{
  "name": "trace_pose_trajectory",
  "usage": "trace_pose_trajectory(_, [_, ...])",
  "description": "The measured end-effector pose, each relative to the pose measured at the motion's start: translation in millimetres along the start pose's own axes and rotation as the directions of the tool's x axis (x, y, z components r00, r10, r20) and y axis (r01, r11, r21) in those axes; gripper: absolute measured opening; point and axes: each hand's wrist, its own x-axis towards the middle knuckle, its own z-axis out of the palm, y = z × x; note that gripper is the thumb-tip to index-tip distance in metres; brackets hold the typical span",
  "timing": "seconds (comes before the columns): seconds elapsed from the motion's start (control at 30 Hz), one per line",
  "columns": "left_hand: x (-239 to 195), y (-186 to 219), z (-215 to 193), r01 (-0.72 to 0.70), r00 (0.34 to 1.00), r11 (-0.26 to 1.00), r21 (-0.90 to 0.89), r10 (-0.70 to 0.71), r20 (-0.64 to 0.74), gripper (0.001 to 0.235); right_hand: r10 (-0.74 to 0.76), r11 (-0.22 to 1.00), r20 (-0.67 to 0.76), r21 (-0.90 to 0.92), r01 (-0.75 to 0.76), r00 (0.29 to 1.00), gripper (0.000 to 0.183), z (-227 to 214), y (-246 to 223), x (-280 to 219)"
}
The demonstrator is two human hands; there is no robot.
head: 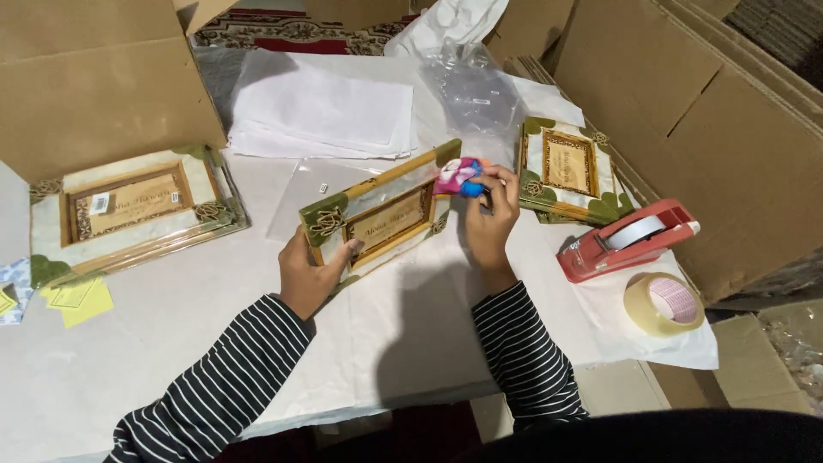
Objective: The person is decorating and preparing picture frames for packaging by applying a substance with a handheld tool and organizing them on a workspace.
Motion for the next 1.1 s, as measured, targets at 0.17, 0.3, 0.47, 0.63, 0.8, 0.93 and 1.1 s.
trace_pose_trajectory(0.17, [-1,-6,-3,-0.033,0.999,0.999,0.04,0.032,0.012,0.038,0.046,0.995,0.029,0.088,-0.049,0.999,0.024,7,-4,-8])
trace_pose_trajectory(0.3, [5,8,-3,-0.05,0.999,0.999,0.003,0.05,0.001,0.042,-0.038,0.999,0.085,0.011,0.037,0.996,0.033,11,17,-14])
trace_pose_trajectory(0.47, [-1,-7,-2,0.062,0.998,0.998,-0.014,-0.062,0.006,0.042,0.239,0.971,0.218,-0.051,-0.233,0.946,0.01,14,49,-22])
trace_pose_trajectory(0.63, [3,-4,-4,0.118,0.993,0.993,-0.006,-0.118,-0.016,0.041,0.399,0.908,0.385,-0.036,-0.418,0.832,0.021,16,67,-32])
trace_pose_trajectory(0.8, [11,6,-9,0.165,0.986,0.986,0.026,-0.165,-0.027,0.041,0.351,0.928,0.458,-0.057,-0.368,0.816,0.018,12,67,-30])
trace_pose_trajectory(0.93, [11,3,-11,0.189,0.982,0.982,0.026,-0.189,-0.017,0.04,0.353,0.929,0.417,-0.048,-0.368,0.837,0.017,15,58,-30])
trace_pose_trajectory(1.1, [13,-1,-15,0.187,0.982,0.982,0.026,-0.187,-0.003,0.044,0.339,0.932,0.335,0.005,-0.362,0.879,0.008,15,34,-24])
